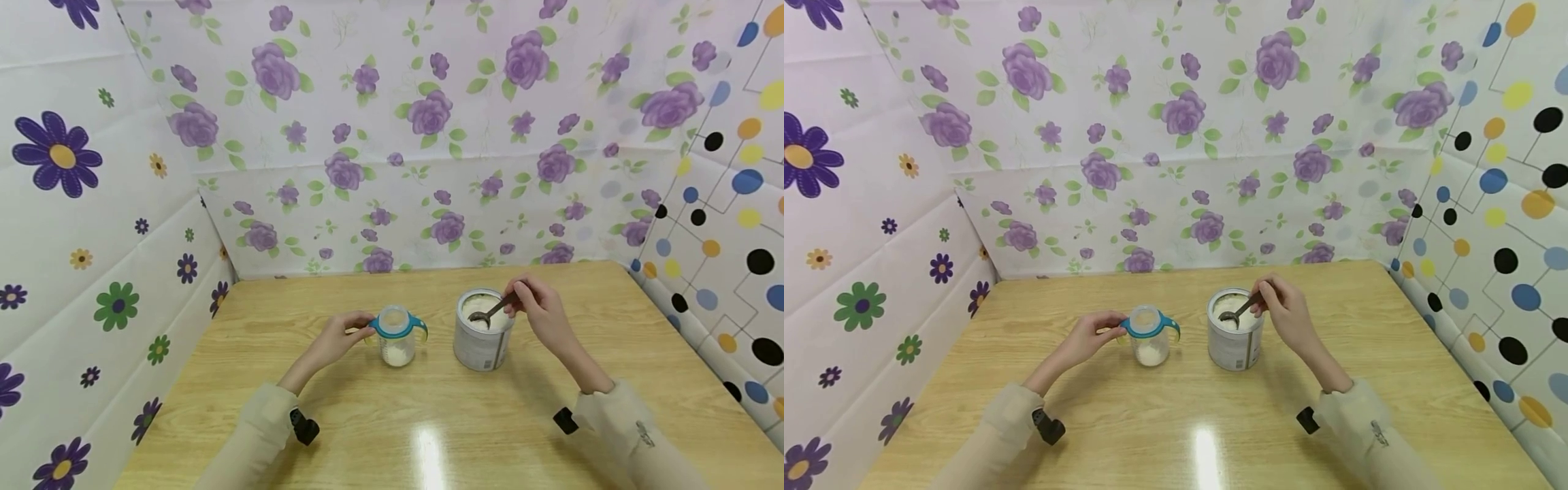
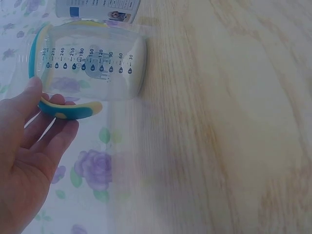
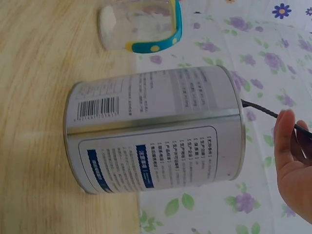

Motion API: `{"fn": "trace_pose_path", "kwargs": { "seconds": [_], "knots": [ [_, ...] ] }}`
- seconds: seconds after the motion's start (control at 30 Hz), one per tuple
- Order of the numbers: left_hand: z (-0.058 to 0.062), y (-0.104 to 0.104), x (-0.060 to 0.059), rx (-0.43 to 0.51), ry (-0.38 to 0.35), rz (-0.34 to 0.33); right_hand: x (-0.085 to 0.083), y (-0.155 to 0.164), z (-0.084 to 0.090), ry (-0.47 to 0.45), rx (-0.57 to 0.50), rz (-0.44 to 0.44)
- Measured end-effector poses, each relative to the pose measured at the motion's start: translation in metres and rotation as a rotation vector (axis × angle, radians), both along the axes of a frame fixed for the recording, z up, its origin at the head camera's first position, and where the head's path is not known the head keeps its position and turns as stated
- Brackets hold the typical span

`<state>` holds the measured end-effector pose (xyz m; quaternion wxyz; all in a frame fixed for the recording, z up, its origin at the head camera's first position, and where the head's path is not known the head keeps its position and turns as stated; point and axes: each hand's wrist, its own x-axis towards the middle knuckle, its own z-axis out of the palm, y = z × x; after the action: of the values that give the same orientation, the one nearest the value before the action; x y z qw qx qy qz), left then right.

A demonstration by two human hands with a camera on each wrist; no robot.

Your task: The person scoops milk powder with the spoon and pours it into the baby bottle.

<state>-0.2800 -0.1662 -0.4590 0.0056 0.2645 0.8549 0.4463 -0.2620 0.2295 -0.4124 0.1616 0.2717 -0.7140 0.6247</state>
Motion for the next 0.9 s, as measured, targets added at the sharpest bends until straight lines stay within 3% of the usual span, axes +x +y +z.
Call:
{"fn": "trace_pose_path", "kwargs": {
  "seconds": [0.27, 0.53, 0.9],
  "knots": [
    [0.001, 0.000, 0.000, 0.002, -0.010, 0.000, -0.004, -0.003, -0.008, -0.158, -0.181, 0.075],
    [-0.002, 0.000, 0.000, 0.000, 0.000, 0.002, -0.007, 0.002, -0.008, -0.415, -0.382, 0.101],
    [-0.006, -0.002, -0.003, 0.003, 0.019, -0.002, -0.005, 0.008, -0.005, -0.555, -0.535, 0.117]
  ]
}}
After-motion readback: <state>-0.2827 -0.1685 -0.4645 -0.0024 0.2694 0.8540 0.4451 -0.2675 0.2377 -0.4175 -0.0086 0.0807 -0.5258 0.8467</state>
